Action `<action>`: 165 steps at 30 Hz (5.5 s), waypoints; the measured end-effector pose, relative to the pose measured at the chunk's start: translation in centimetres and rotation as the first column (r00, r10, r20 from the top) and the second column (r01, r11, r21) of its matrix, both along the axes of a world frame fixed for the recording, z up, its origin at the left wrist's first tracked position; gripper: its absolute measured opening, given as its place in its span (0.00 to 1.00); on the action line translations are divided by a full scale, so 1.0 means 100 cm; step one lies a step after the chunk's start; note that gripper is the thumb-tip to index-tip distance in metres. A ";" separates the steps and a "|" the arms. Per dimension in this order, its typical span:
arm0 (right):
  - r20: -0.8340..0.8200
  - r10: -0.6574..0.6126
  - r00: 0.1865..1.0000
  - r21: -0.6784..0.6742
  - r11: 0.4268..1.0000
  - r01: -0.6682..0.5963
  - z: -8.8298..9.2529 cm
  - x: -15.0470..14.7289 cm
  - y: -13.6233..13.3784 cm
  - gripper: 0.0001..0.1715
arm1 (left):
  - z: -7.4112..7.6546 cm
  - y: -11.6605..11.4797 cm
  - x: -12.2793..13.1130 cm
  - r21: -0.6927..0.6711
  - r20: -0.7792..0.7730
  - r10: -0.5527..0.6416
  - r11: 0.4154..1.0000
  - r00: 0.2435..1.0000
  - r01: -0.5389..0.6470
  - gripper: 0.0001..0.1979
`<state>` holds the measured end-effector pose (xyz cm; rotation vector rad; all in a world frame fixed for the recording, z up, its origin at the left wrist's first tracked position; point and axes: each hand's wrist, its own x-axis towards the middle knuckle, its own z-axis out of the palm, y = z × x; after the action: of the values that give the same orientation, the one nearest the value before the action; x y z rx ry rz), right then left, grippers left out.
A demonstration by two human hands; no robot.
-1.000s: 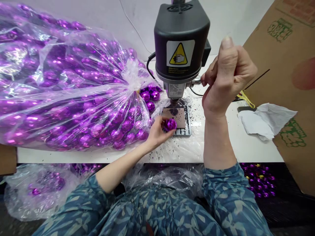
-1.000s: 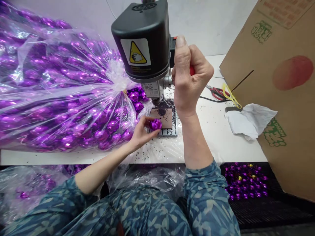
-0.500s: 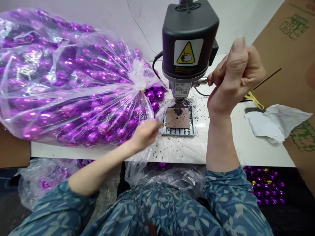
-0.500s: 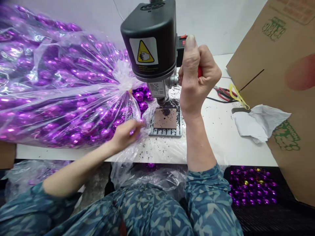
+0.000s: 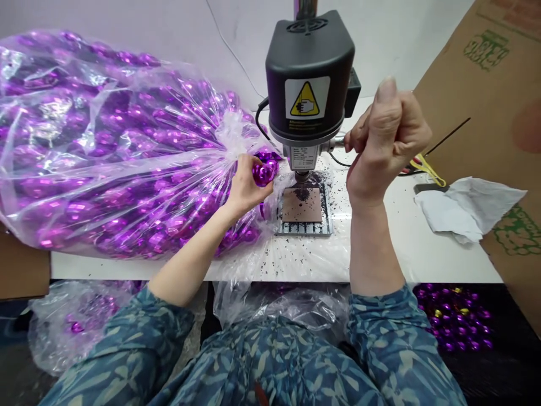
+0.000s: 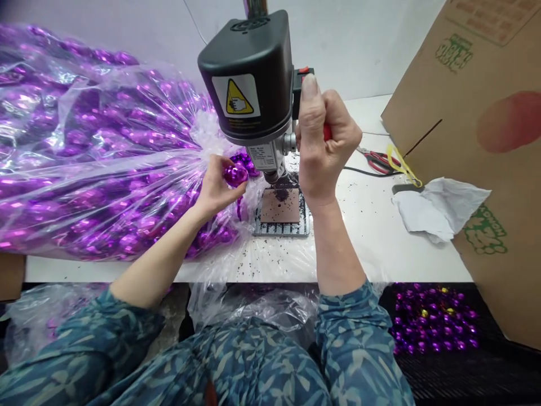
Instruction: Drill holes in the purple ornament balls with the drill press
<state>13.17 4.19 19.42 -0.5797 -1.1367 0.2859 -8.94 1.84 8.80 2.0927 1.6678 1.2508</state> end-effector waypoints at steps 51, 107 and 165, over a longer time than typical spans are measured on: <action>-0.038 0.122 0.992 0.081 0.990 -0.119 -0.005 0.001 0.000 0.38 | -0.089 -0.013 0.079 -0.062 0.437 -0.191 0.968 0.879 0.242 0.28; 0.007 0.032 0.999 -0.024 0.999 -0.031 0.013 -0.002 0.006 0.39 | -0.039 -0.168 0.030 -0.249 -0.404 -0.572 0.819 0.713 0.516 0.12; 0.012 0.223 0.975 -0.072 0.972 -0.222 -0.001 0.006 -0.024 0.35 | -0.070 0.037 0.250 -0.259 -0.150 -0.200 0.953 0.968 0.157 0.27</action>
<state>13.77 1.83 19.32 -0.5180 -1.2164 0.5163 16.09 5.49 1.80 2.1910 1.5632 0.7829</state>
